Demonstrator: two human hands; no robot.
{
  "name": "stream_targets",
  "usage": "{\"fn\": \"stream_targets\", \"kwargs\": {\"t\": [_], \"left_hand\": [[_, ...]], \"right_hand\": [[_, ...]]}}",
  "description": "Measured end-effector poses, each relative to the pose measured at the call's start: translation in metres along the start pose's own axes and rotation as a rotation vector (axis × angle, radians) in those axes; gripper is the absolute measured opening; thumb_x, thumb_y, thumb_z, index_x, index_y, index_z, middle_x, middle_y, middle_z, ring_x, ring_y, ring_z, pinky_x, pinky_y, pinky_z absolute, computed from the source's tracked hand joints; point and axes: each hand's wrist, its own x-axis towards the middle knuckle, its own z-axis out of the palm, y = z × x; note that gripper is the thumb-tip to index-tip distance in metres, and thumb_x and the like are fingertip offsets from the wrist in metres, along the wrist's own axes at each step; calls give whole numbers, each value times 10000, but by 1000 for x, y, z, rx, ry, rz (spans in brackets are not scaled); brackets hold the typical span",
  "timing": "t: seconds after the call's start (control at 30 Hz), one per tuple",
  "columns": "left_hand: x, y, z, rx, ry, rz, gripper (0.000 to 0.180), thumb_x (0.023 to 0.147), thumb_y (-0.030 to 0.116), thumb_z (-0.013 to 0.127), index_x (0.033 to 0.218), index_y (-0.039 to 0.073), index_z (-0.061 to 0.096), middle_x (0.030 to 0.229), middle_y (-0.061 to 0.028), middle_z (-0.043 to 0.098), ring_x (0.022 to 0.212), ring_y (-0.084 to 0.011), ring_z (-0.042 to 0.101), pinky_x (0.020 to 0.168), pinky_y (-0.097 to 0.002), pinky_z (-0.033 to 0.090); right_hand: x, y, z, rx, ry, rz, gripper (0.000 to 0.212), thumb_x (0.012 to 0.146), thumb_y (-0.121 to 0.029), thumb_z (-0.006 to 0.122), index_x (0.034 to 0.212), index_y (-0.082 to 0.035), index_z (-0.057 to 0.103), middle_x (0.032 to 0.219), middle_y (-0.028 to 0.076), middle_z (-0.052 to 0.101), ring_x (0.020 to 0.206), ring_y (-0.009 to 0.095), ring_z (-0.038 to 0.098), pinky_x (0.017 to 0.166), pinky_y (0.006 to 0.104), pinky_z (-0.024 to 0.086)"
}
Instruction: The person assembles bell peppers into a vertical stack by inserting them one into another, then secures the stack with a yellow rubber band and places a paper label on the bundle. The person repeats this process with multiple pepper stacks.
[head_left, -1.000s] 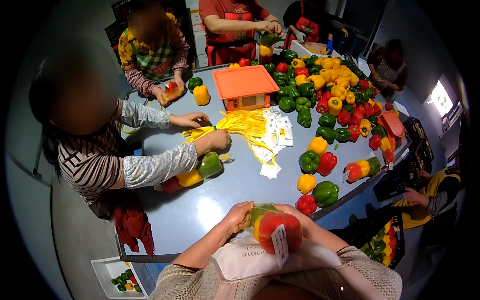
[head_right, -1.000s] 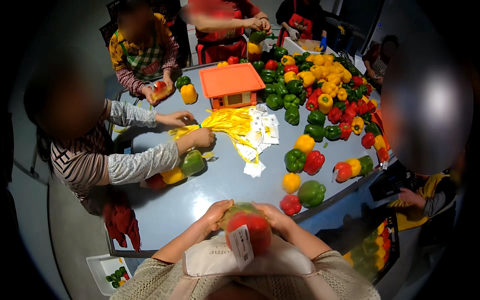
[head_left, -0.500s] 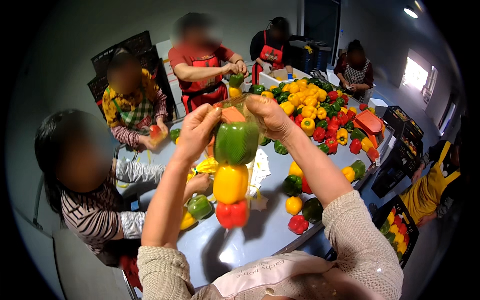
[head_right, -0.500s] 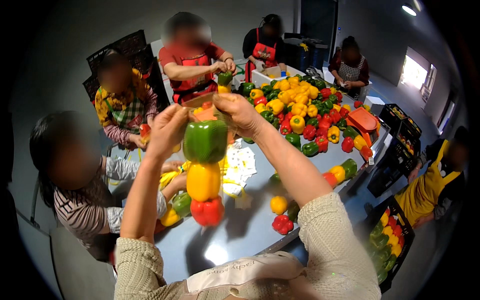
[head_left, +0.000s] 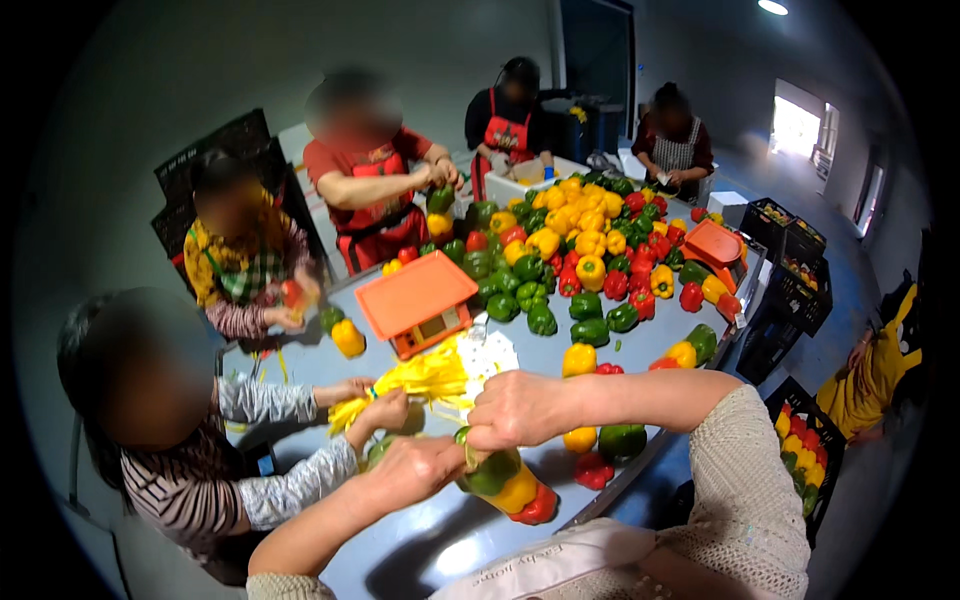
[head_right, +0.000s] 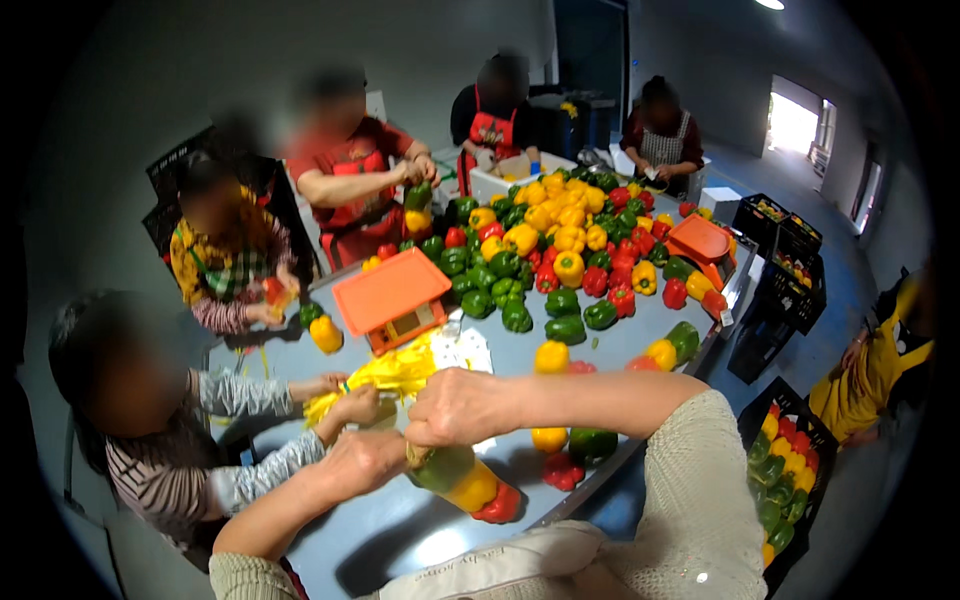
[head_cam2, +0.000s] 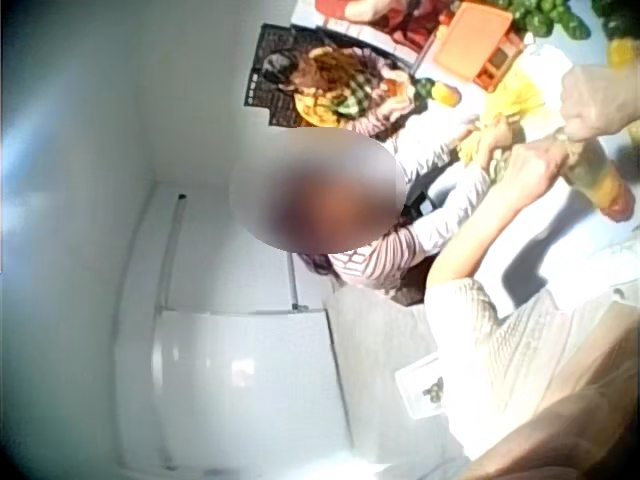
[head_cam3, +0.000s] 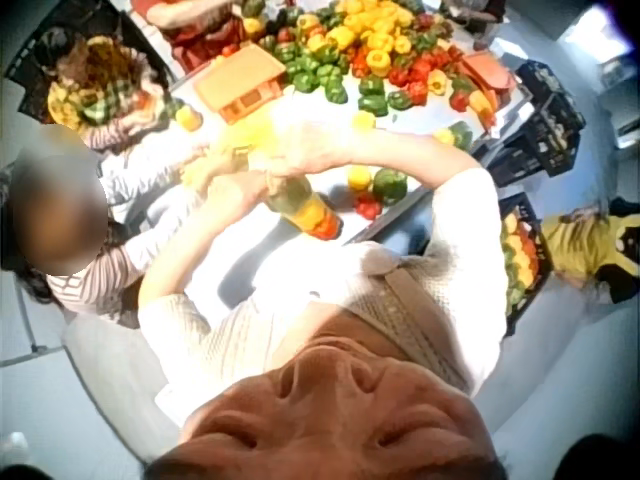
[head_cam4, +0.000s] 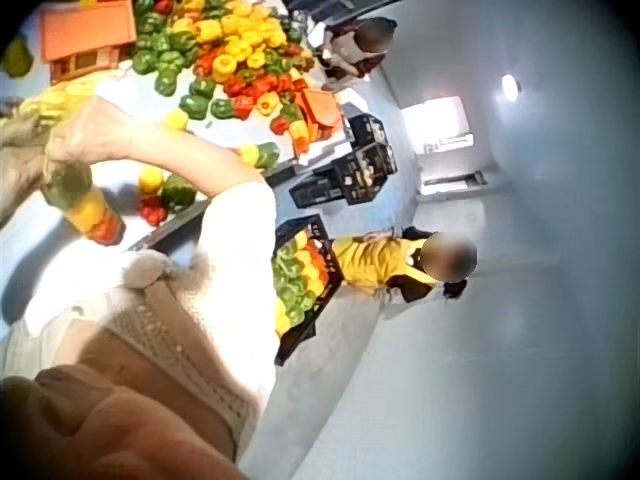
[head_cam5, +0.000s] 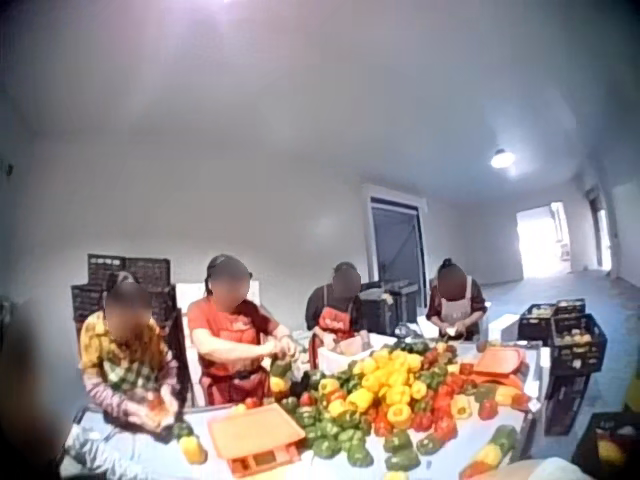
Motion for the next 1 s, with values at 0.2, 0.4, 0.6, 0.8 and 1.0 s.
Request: {"fn": "stream_targets", "kwargs": {"t": [0.2, 0.4, 0.6, 0.8, 1.0], "left_hand": [[12, 17, -3, -392, -70, -402, 693, 809, 386, 780, 1292, 41, 423, 689, -165, 608, 626, -359, 635, 547, -431, 493], [14, 34, 3, -481, -35, -284, 137, 812, 113, 709, 875, 32, 618, 780, -158, 622, 728, -385, 618, 626, -418, 506], [25, 43, -20, -191, 204, -226, 112, 815, 51, 728, 880, 36, 638, 751, -107, 585, 656, -290, 619, 568, -361, 485], [55, 51, -16, -36, 176, -4, 121, 741, 88, 720, 805, 85, 618, 680, -62, 534, 580, -242, 593, 482, -351, 466], [67, 28, -12, -265, 378, -93, 307, 734, 91, 741, 1018, 61, 626, 909, -80, 618, 838, -218, 617, 723, -338, 501]], "right_hand": [[4, -19, -19, 132, 20, 18, 168, 711, -168, 642, 713, -98, 489, 690, 30, 496, 657, 221, 555, 586, 346, 444], [4, -40, -23, 144, 53, -34, 138, 725, -166, 618, 747, -106, 496, 734, 18, 483, 690, 195, 532, 616, 333, 415], [-34, -31, -9, 739, 318, 659, 1054, 604, -308, 914, 1447, -25, 348, 1180, 159, 562, 1143, 302, 555, 1000, 412, 451], [-18, -72, 44, 1164, 57, 922, 434, 785, -117, 760, 1153, -22, 551, 1036, 125, 657, 974, 216, 631, 811, 338, 517], [-27, -69, 71, 962, 767, 960, 149, 946, -153, 601, 998, -14, 619, 923, 68, 681, 845, 136, 626, 735, 312, 517]]}}
